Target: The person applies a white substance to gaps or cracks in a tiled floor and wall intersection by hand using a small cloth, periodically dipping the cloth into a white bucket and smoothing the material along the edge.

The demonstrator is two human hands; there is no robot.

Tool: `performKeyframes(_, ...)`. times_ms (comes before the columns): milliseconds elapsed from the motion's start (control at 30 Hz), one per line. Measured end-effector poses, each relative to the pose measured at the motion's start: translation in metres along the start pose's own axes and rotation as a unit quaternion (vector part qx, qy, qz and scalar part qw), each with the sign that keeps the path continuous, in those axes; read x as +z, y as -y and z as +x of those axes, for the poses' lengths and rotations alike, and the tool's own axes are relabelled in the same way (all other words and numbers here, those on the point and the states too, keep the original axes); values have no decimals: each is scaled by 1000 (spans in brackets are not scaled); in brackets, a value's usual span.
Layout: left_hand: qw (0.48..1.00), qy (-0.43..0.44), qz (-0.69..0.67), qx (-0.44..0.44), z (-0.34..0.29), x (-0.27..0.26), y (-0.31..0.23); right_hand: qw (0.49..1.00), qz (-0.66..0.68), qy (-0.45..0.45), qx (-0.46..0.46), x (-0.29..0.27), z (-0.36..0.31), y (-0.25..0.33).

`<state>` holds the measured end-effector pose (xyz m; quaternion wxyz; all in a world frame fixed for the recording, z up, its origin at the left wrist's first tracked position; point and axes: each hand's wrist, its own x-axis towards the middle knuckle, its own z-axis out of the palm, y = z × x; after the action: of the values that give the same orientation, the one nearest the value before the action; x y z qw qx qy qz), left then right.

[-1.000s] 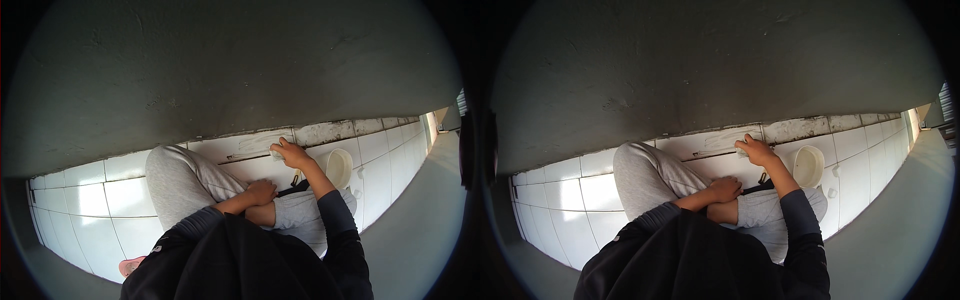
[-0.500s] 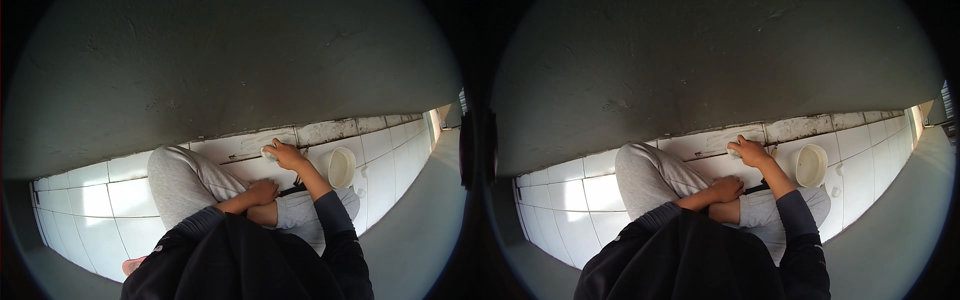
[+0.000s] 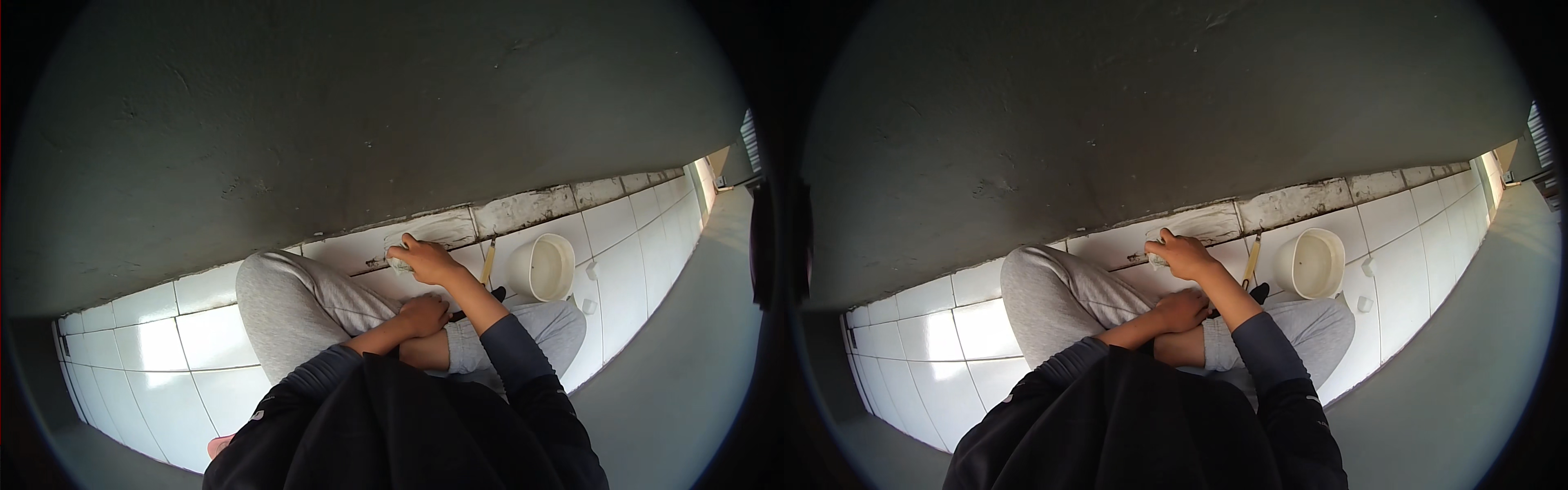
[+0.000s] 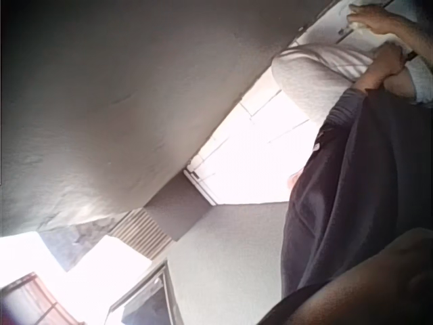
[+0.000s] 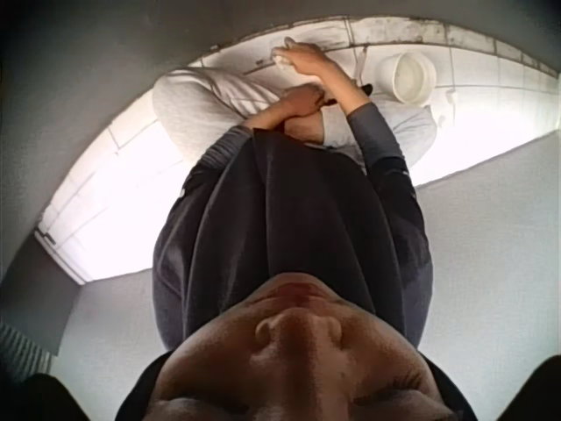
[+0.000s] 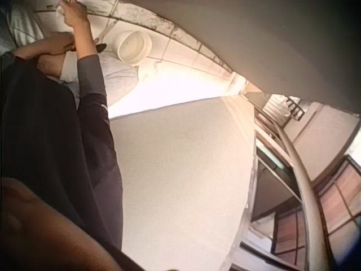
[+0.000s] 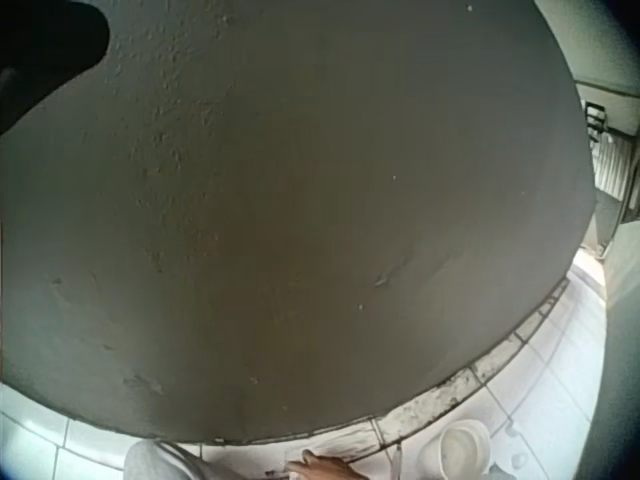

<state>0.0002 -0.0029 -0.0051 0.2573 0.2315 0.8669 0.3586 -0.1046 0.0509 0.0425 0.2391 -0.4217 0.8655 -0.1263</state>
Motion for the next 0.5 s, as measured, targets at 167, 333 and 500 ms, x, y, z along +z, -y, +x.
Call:
performKeyframes(167, 999, 11, 36, 11, -1, 0, -3, 993, -39, -21, 114, -23, -63, -79)
performKeyframes(333, 999, 27, 39, 10, 2, -3, -5, 987, -47, -41, 151, -29, -72, -90)
performKeyframes(500, 998, 49, 43, 1, 1, -3, -3, 999, 0, -31, 35, 0, -20, -15)
